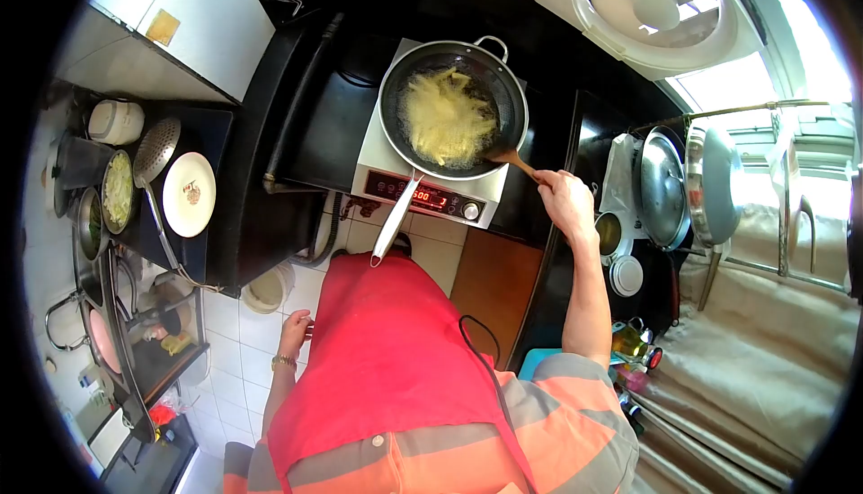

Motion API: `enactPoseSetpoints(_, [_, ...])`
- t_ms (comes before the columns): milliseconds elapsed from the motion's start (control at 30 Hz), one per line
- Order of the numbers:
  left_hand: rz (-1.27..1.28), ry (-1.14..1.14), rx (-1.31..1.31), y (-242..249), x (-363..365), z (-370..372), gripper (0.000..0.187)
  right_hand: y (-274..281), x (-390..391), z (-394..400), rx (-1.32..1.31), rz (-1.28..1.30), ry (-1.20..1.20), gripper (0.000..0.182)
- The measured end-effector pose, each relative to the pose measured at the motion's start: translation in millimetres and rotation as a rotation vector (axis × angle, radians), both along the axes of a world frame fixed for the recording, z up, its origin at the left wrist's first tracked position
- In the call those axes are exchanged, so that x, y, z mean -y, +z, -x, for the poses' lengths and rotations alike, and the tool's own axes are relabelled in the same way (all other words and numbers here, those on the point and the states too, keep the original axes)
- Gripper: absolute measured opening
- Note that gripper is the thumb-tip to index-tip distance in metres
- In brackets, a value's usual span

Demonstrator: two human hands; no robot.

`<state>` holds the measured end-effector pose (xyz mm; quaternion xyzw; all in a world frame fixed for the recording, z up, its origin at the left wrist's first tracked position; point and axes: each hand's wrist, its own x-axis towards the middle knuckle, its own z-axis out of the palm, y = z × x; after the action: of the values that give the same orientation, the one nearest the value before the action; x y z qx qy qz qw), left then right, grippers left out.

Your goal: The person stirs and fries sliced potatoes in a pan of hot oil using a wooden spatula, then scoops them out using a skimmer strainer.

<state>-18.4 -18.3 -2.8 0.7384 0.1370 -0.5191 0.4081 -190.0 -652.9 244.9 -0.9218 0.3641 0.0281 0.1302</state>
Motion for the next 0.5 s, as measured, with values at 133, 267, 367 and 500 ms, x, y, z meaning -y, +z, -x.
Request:
enactPoseSetpoints(133, [0.018,0.002,-0.007,-1,3,-5,0.038,5,-13,2,-0.063,-0.006,0.057,0.026])
enactPoseSetpoints(267, [0.015,0.022,0.003,4,12,-8,0.038,-34,-22,-15,-0.006,-0.039,0.081,0.025])
enactPoseSetpoints(367, [0.024,0.019,0.016,9,15,-7,0.038,-72,-31,-36,0.117,-0.054,0.041,0.026])
enactPoseSetpoints(500, [0.01,0.025,0.009,10,10,-2,0.038,-102,-29,-67,0.234,-0.1,0.003,0.029])
